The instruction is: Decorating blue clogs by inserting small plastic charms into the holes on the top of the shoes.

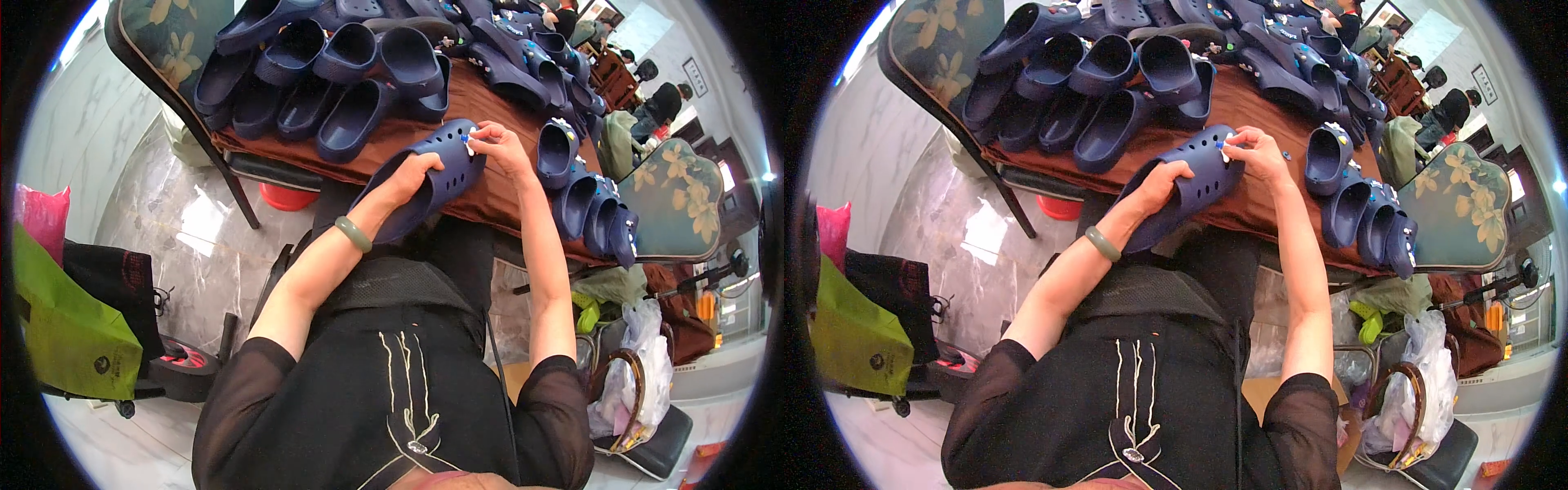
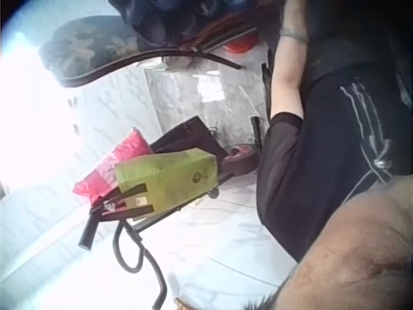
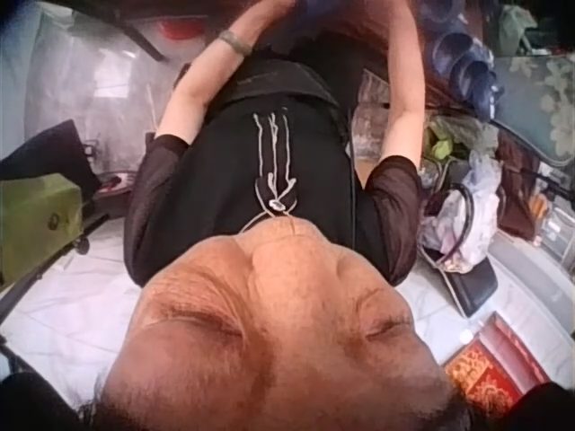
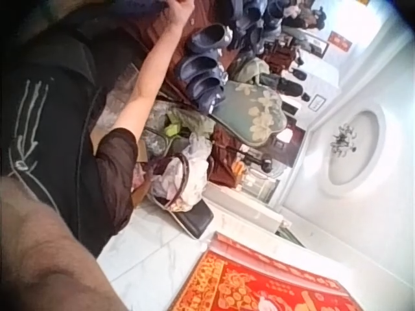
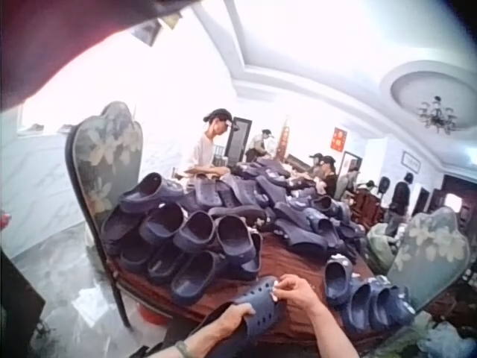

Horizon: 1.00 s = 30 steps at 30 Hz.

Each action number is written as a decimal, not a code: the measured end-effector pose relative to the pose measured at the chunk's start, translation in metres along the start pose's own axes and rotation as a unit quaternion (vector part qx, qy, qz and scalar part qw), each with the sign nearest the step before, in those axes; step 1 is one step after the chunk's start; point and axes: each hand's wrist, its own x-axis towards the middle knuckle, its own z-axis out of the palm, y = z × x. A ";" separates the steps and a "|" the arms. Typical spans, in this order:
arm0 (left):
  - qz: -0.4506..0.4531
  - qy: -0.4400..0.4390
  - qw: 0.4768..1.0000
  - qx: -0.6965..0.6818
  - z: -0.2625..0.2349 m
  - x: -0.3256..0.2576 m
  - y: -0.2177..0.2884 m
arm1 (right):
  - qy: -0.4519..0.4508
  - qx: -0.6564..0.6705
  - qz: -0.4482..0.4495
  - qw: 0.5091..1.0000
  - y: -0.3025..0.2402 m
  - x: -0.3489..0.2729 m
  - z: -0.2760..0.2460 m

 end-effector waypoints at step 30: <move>-0.126 -0.039 0.991 0.001 -0.003 0.005 0.032 | 0.044 -0.421 -0.154 0.893 0.006 -0.009 0.011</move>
